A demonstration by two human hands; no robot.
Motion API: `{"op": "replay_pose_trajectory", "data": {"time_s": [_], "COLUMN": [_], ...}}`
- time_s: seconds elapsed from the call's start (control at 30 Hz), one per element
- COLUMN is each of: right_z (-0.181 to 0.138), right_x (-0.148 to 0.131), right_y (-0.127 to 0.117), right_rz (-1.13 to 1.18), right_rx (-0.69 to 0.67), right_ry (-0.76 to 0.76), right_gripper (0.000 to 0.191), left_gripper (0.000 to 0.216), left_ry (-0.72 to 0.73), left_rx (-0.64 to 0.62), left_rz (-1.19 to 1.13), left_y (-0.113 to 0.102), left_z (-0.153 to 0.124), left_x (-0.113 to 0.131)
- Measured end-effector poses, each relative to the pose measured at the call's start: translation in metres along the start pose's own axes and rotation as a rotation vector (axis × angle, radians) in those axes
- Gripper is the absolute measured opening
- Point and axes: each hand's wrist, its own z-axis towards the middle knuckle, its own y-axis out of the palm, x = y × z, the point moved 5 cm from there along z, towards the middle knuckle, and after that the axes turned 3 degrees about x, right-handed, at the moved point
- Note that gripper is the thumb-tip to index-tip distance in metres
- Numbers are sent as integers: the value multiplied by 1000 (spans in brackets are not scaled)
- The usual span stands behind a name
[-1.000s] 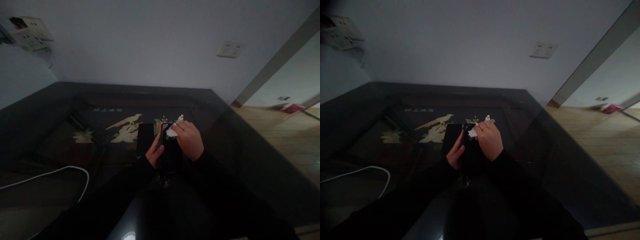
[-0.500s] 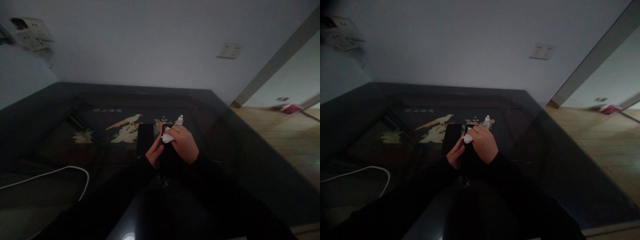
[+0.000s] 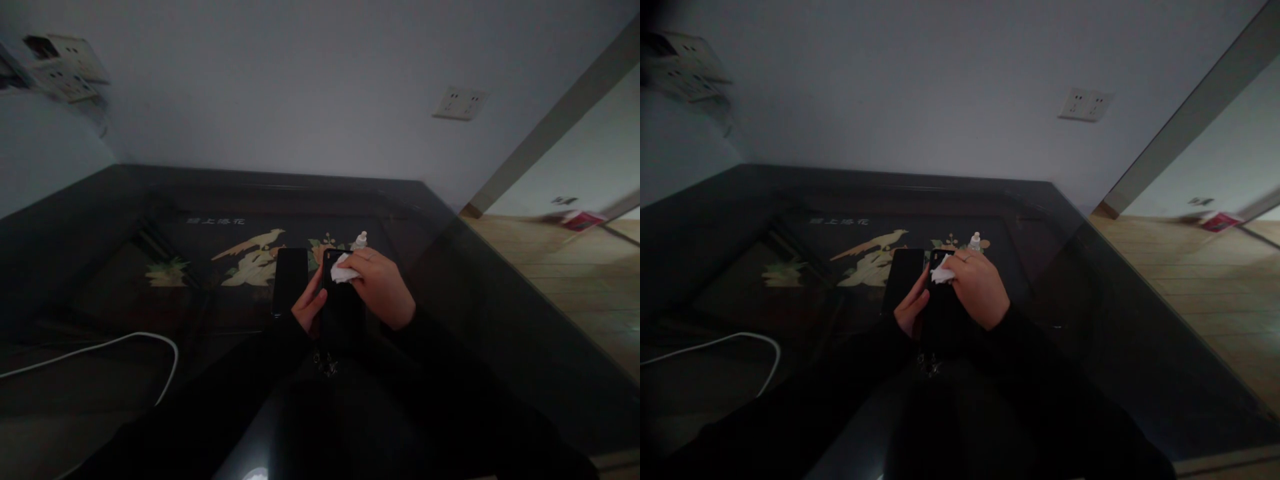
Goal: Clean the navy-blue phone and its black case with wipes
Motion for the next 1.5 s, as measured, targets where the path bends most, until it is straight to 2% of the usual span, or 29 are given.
{"op": "replay_pose_trajectory", "data": {"time_s": [0.1,0.2,0.3,0.5,0.63,0.77,0.83,0.9,0.97,1.07,1.13,1.27,1.33,1.4,1.43,1.5], "right_z": [4,5,4,1,4,5,4,2,-3,-16,-24,-39,-44,-48,-48,-49], "right_x": [3,2,5,17,4,0,7,20,38,56,59,57,54,50,48,46], "right_y": [0,6,6,-1,3,5,1,-4,-7,3,11,20,22,24,25,29], "right_rz": [-73,-136,-165,-217,-139,-43,85,315,646,1193,1447,1606,1620,1634,1637,1635], "right_rx": [153,161,159,150,189,193,188,197,224,235,211,145,129,119,113,102], "right_ry": [-65,-103,-63,55,-27,-59,-9,105,311,646,770,847,840,815,803,796], "right_gripper": [21,22,21,22,22,26,28,21,9,19,22,21,20,19,19,20], "left_gripper": [52,53,49,58,55,54,55,60,69,75,75,66,51,31,28,44], "left_ry": [64,110,131,4,97,96,53,-35,-125,-199,-232,-276,-285,-357,-408,-472], "left_rx": [-36,-55,-68,-51,-58,-46,-17,20,40,48,59,49,62,50,21,-58], "left_rz": [69,77,63,61,104,72,8,-60,-119,-168,-194,-244,-253,-278,-296,-339], "left_y": [-2,-2,3,7,6,7,7,6,5,3,1,0,-1,-1,0,3], "left_z": [4,5,2,-4,-3,-3,-3,-2,0,1,1,1,3,2,0,-4], "left_x": [-6,-9,-2,8,4,2,4,5,5,3,1,1,3,1,-1,-5]}}
